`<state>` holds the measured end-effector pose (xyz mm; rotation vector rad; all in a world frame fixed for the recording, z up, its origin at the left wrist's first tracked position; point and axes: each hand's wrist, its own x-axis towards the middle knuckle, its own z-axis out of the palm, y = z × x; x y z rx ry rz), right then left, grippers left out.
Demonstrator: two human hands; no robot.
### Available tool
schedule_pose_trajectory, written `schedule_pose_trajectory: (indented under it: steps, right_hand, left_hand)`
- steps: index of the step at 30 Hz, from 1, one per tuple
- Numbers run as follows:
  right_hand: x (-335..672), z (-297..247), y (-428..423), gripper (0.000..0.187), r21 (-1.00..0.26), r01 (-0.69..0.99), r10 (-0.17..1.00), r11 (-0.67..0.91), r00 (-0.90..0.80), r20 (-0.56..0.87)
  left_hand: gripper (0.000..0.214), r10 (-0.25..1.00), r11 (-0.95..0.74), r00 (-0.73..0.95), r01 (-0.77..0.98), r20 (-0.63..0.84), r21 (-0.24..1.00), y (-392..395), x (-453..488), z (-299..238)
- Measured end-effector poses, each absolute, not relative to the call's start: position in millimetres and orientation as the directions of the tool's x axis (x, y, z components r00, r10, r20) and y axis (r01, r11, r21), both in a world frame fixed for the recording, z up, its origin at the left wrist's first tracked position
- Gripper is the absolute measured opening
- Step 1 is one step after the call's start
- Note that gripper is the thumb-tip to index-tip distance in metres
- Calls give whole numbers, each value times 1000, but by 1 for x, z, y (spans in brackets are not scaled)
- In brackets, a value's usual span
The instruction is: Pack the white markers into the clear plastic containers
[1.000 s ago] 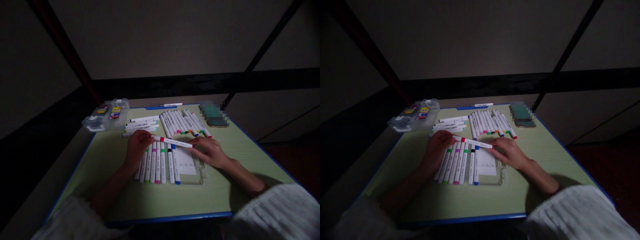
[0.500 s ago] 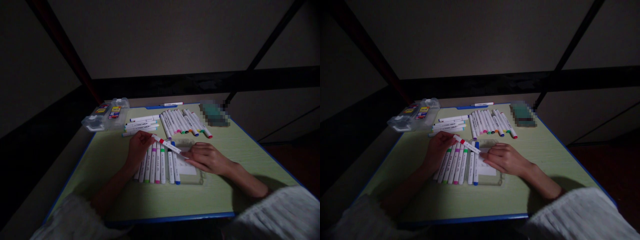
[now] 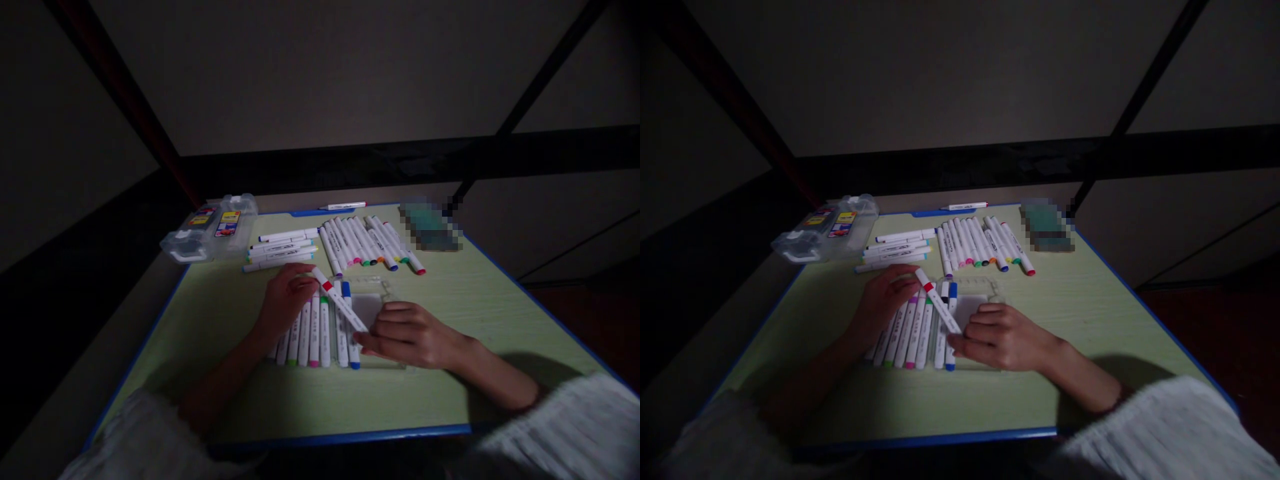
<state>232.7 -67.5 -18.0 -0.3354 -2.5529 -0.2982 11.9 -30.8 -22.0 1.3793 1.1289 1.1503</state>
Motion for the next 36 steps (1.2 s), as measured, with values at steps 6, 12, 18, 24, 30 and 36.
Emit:
schedule_pose_trajectory:
  steps: [6,12,18,24,30,36]
  right_hand:
    - [231,-20,-70,12,138,279,172,950,-840,515]
    - [231,-22,-72,17,133,264,171,955,-862,478]
    - [228,-22,-75,17,138,245,164,960,-886,434]
    - [226,-20,-76,16,151,247,163,957,-892,422]
    - [227,-17,-79,15,158,268,179,950,-888,424]
    - [226,-17,-80,23,76,283,234,956,-895,379]
  left_hand:
    - [33,963,-185,223,136,152,973,-30,13,-30]
    - [38,947,-199,288,167,145,966,-30,13,-32]
    - [39,934,-203,336,228,119,952,-32,14,-29]
    - [35,918,-258,362,244,159,935,-26,12,-36]
    - [24,900,-288,403,258,168,922,-12,20,-26]
    - [14,879,-390,427,386,213,836,-4,34,-18]
